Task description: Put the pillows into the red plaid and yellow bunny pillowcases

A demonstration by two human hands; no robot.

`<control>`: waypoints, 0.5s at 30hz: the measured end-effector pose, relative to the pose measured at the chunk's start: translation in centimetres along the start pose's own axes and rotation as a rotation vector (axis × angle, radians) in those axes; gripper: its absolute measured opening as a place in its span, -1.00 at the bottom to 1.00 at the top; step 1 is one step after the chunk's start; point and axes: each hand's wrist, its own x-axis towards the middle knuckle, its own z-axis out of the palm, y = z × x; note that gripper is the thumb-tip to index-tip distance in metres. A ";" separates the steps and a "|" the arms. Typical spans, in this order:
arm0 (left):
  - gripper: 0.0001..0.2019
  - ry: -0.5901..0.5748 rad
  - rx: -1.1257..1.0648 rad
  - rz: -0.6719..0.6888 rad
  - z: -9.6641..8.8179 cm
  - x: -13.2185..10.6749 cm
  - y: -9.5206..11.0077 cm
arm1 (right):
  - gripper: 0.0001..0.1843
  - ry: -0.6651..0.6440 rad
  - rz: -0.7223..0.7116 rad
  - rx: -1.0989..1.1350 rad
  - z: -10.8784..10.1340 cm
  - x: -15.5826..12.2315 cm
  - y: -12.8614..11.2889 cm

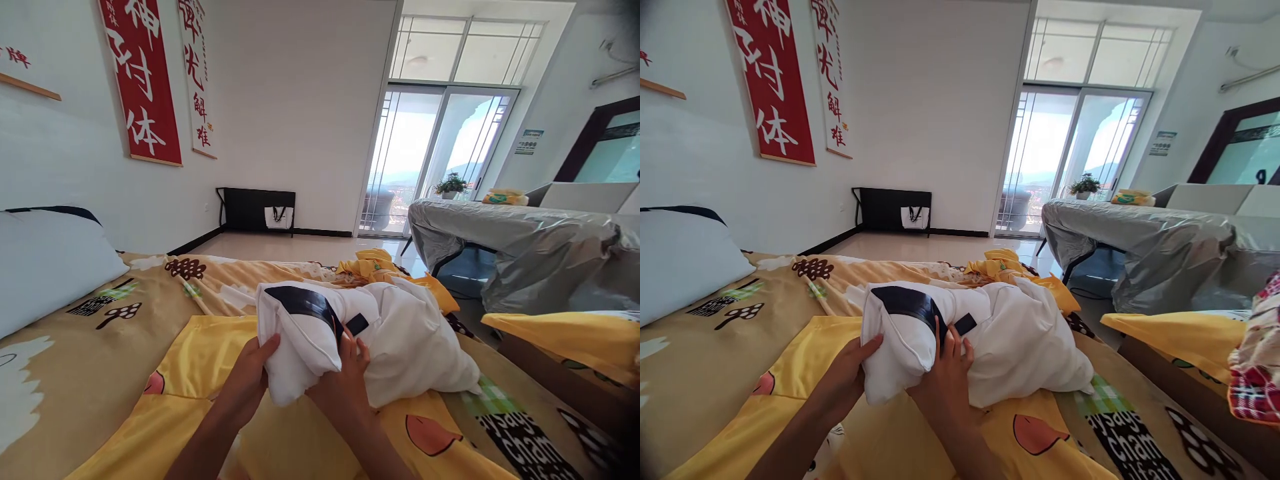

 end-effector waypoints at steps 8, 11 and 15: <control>-0.42 -0.341 0.080 -0.022 1.0 -2.3 0.3 | -0.63 0.201 0.159 0.145 0.3 -0.1 1.9; -0.36 -0.437 0.153 0.019 1.0 -3.1 1.4 | -0.73 0.278 0.241 0.257 -0.4 0.5 3.9; -0.56 -0.443 0.316 0.156 -0.2 -3.6 3.2 | -0.84 0.286 0.416 0.507 -1.7 1.2 6.5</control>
